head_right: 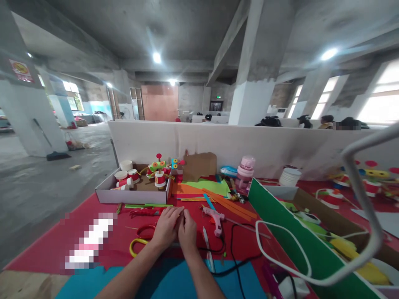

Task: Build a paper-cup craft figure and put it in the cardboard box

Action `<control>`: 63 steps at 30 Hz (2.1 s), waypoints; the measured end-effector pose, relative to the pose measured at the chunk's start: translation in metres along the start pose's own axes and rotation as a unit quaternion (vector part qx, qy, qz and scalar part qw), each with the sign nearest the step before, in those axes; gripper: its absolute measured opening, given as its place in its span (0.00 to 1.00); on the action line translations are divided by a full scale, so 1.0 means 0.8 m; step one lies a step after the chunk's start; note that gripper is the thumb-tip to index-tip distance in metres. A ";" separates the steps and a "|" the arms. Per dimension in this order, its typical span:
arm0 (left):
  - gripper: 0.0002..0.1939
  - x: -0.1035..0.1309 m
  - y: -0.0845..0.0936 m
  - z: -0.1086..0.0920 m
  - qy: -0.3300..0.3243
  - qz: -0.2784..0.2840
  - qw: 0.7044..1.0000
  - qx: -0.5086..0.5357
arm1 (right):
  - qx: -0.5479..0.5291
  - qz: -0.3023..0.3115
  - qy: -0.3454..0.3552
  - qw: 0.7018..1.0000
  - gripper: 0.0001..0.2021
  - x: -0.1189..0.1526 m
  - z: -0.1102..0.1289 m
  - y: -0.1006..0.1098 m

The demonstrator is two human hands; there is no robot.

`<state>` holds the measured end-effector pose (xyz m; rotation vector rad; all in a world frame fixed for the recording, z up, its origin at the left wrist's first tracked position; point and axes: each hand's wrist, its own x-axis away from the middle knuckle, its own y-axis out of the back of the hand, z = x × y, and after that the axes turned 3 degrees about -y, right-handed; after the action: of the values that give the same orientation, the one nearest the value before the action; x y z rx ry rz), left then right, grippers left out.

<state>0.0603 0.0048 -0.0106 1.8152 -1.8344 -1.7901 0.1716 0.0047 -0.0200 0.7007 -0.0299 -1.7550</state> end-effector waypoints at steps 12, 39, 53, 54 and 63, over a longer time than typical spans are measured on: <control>0.24 0.002 0.000 -0.005 0.005 0.022 0.999 -0.036 | 0.094 0.039 0.047 0.994 0.13 0.000 0.000 0.013; 0.23 -0.001 0.048 0.099 0.121 0.201 0.956 -0.177 | -0.099 0.030 -0.036 0.994 0.11 -0.042 -0.004 -0.011; 0.13 -0.005 0.040 0.065 0.025 0.210 0.970 -0.124 | 0.028 0.010 0.024 0.999 0.11 -0.030 -0.003 0.027; 0.12 -0.005 0.033 0.060 0.032 0.227 0.962 -0.150 | 0.028 0.016 0.024 0.999 0.11 -0.030 -0.003 0.026; 0.12 -0.007 0.017 0.060 0.062 0.226 0.960 -0.154 | 0.035 0.098 0.024 0.994 0.09 -0.024 -0.007 0.016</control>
<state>0.0213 0.0361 -0.0144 1.2446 -1.6383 -1.6327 0.1881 0.0199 -0.0113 0.7655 -0.1241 -1.5544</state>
